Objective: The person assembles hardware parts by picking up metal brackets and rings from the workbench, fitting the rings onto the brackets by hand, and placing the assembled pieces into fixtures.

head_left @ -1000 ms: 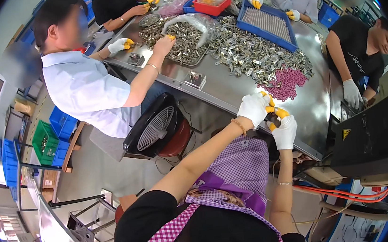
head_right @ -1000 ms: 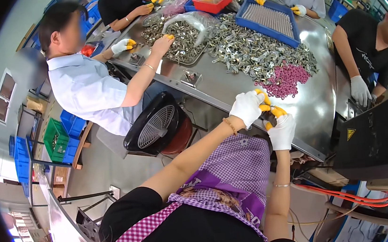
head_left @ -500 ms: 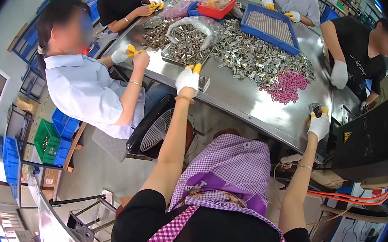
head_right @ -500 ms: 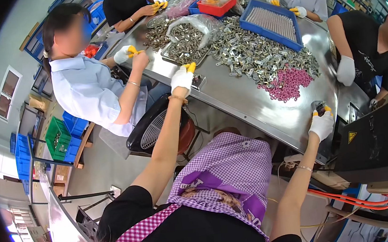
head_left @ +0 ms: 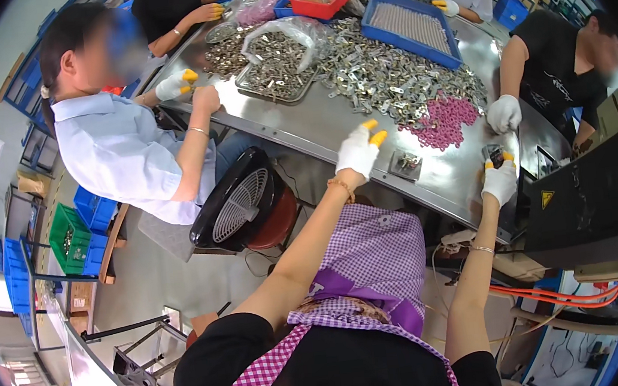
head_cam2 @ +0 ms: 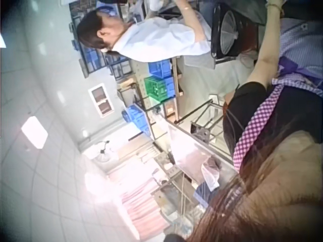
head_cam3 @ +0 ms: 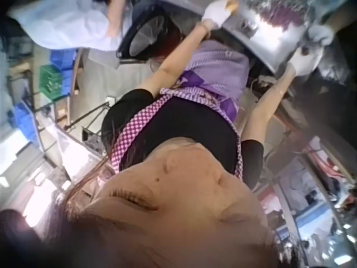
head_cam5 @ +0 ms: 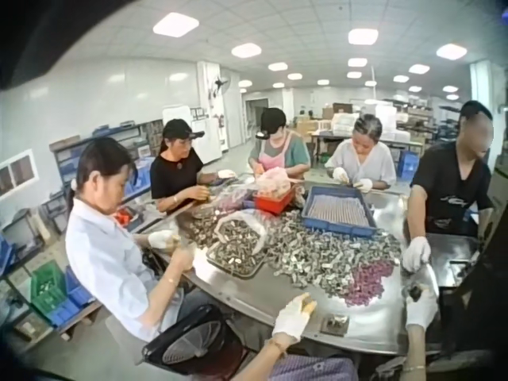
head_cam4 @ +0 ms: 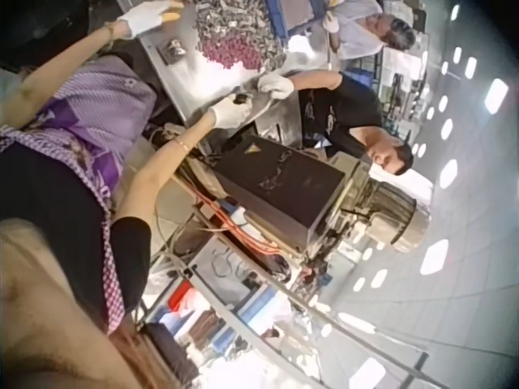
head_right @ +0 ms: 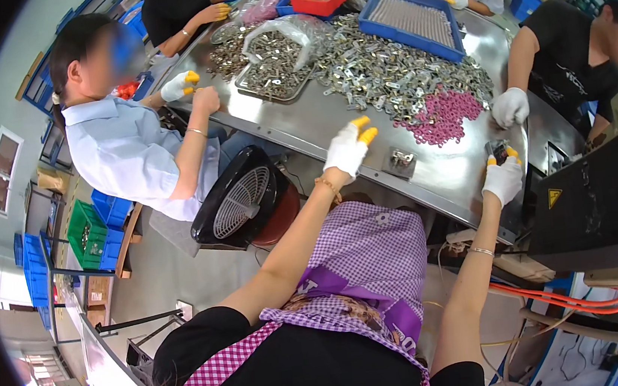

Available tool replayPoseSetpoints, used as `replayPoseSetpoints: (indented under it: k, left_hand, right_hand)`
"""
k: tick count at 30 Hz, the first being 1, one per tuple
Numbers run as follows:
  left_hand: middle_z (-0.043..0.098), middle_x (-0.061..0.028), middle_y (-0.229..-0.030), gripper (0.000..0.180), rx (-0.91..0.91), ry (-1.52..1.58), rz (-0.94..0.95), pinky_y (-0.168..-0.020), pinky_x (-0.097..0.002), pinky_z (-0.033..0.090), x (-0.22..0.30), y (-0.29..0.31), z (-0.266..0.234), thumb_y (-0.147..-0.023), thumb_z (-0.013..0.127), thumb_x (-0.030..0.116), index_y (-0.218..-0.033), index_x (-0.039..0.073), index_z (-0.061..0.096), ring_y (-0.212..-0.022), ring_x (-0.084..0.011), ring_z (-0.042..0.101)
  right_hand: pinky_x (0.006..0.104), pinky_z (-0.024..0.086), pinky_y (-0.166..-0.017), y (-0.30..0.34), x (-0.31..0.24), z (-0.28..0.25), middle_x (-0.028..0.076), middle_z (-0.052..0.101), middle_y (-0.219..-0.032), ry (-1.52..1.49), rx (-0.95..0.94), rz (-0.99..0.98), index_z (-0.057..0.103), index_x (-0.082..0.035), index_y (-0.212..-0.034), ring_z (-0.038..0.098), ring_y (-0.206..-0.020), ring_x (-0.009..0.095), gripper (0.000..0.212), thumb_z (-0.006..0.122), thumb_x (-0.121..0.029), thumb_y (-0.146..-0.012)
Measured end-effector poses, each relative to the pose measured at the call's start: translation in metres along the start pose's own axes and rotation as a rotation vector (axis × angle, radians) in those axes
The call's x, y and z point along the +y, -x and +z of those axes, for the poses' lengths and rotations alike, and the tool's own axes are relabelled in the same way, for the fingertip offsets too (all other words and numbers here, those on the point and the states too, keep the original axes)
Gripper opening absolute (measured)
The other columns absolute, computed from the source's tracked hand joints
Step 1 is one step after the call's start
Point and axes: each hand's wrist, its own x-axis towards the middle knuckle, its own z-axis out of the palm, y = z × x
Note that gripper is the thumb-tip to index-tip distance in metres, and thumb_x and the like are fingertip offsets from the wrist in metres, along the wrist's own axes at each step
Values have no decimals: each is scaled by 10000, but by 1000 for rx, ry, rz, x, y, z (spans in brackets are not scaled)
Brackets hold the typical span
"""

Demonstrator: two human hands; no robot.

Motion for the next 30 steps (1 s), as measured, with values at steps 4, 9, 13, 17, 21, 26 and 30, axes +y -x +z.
replayPoseSetpoints:
  k: [4, 9, 13, 17, 21, 26, 30]
  left_hand:
    - [599, -130, -1020, 412, 351, -769, 57, -726, -396, 496, -9, -30, -10, -814, 664, 337, -1156, 111, 630, -809, -304, 601]
    - [589, -144, -976, 233, 441, -804, 230, -653, -409, 477, -27, -50, -9, -804, 652, 286, -980, 136, 615, -760, -289, 588]
    - [601, -138, -1005, 221, 375, -696, 151, -699, -395, 500, -23, -53, -9, -786, 662, 225, -975, 110, 653, -784, -310, 599]
    - [599, -161, -962, 166, 307, -657, 146, -638, -414, 480, -33, -57, -13, -824, 632, 250, -939, 132, 624, -716, -285, 586]
    - [608, -147, -922, 171, 378, -775, 275, -646, -411, 487, -24, -48, -10, -830, 628, 227, -963, 120, 630, -688, -293, 587]
    - [626, -133, -876, 179, 396, -807, 273, -658, -405, 496, -21, -46, -9, -838, 624, 207, -977, 98, 650, -667, -308, 597]
    - [641, -121, -869, 184, 353, -523, 307, -665, -403, 502, -21, -43, -9, -839, 625, 203, -973, 84, 665, -676, -312, 609]
  right_hand:
    - [396, 519, -744, 0, 4, 0, 111, 640, -987, -26, 3, -12, 621, -59, -1049, 644, -805, 318, 370, 653, -344, -816]
    - [394, 520, -738, -2, 4, 3, 100, 641, -980, -10, -1, -27, 621, -81, -1079, 645, -800, 312, 370, 653, -337, -813]
    - [394, 521, -734, -5, 9, 2, 93, 640, -979, 4, -2, -33, 617, -99, -1105, 646, -797, 308, 376, 656, -328, -810]
    - [387, 519, -739, -9, 7, 6, 89, 638, -971, 16, 24, -75, 615, -102, -1114, 647, -803, 292, 377, 668, -306, -801]
    - [370, 516, -748, -18, -14, -15, 85, 637, -970, 251, -1, 40, 619, -91, -1102, 645, -809, 278, 373, 682, -294, -795]
    - [353, 506, -763, 4, -31, 7, 101, 674, -965, -171, -175, 43, 655, -73, -1066, 645, -831, 275, 337, 661, -297, -814]
    - [355, 500, -763, 12, -57, 3, 117, 693, -934, -394, -390, -6, 678, -70, -1030, 647, -821, 294, 302, 647, -292, -828]
